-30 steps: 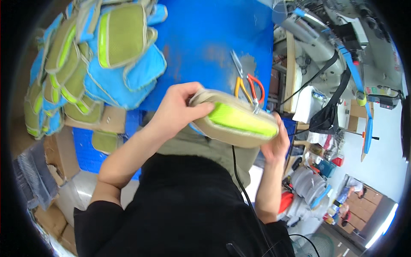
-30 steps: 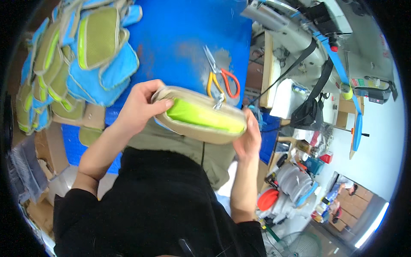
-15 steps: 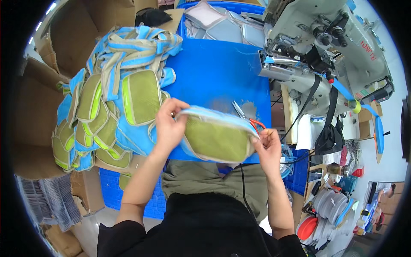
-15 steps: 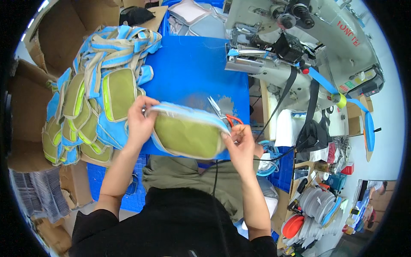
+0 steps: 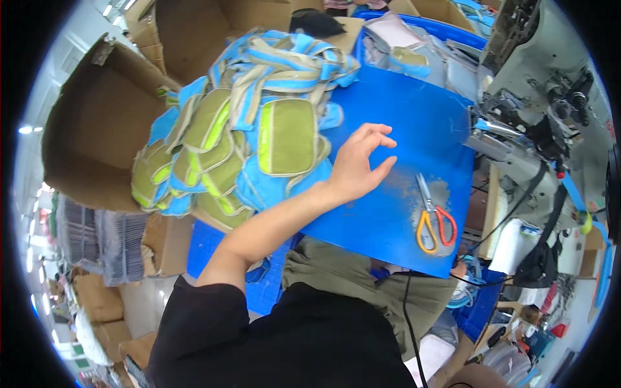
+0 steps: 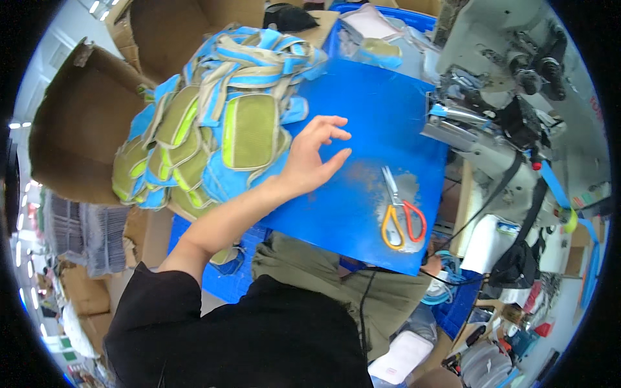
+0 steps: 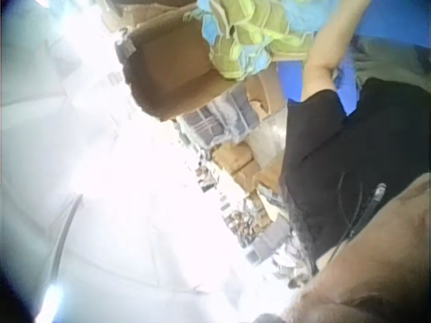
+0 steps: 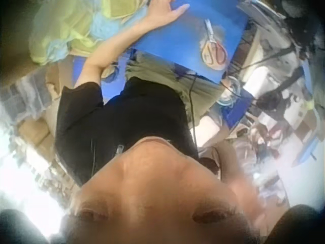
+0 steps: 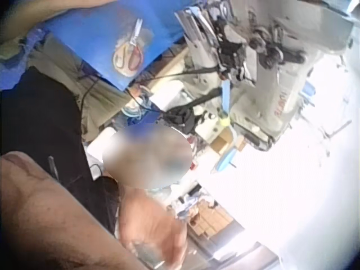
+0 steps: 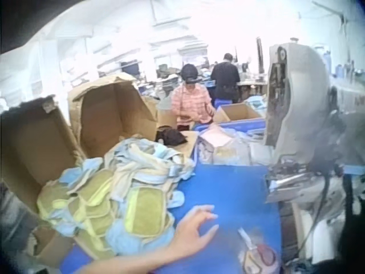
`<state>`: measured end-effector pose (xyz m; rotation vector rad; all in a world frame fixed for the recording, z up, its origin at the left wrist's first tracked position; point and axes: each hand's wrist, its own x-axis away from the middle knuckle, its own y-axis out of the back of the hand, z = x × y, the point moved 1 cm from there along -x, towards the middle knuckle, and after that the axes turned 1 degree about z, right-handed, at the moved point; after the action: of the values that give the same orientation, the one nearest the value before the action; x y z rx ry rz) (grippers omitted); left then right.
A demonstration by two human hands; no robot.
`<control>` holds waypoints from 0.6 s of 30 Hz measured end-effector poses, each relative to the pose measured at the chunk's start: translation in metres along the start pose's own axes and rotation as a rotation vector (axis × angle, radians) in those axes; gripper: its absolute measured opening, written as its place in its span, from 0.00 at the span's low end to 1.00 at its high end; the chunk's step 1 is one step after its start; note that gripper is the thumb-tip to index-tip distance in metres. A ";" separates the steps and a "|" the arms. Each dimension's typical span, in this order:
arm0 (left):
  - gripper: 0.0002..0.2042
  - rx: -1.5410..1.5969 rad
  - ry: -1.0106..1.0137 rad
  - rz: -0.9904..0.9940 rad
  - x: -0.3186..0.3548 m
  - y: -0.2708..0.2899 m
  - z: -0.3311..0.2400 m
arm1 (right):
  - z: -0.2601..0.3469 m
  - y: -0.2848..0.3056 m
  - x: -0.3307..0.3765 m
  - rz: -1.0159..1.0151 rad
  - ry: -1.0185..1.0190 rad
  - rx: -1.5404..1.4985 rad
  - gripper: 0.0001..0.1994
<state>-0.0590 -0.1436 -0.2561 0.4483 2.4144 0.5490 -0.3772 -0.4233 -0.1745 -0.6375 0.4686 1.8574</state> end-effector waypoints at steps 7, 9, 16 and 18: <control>0.08 -0.358 -0.177 -0.154 -0.058 0.091 0.059 | -0.046 -0.028 0.033 0.252 -0.292 -0.045 0.23; 0.08 -0.483 -0.130 -0.213 -0.083 0.134 0.085 | -0.050 -0.031 0.038 0.274 -0.328 -0.074 0.23; 0.14 -0.910 -0.084 -0.136 -0.115 0.211 0.141 | -0.051 -0.034 0.043 0.306 -0.360 -0.120 0.26; 0.17 -0.979 -0.137 0.012 -0.122 0.203 0.147 | -0.049 -0.030 0.041 0.312 -0.364 -0.097 0.27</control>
<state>0.1628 0.0172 -0.2047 0.0597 1.7253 1.5171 -0.3512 -0.4116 -0.2393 -0.2867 0.2467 2.2457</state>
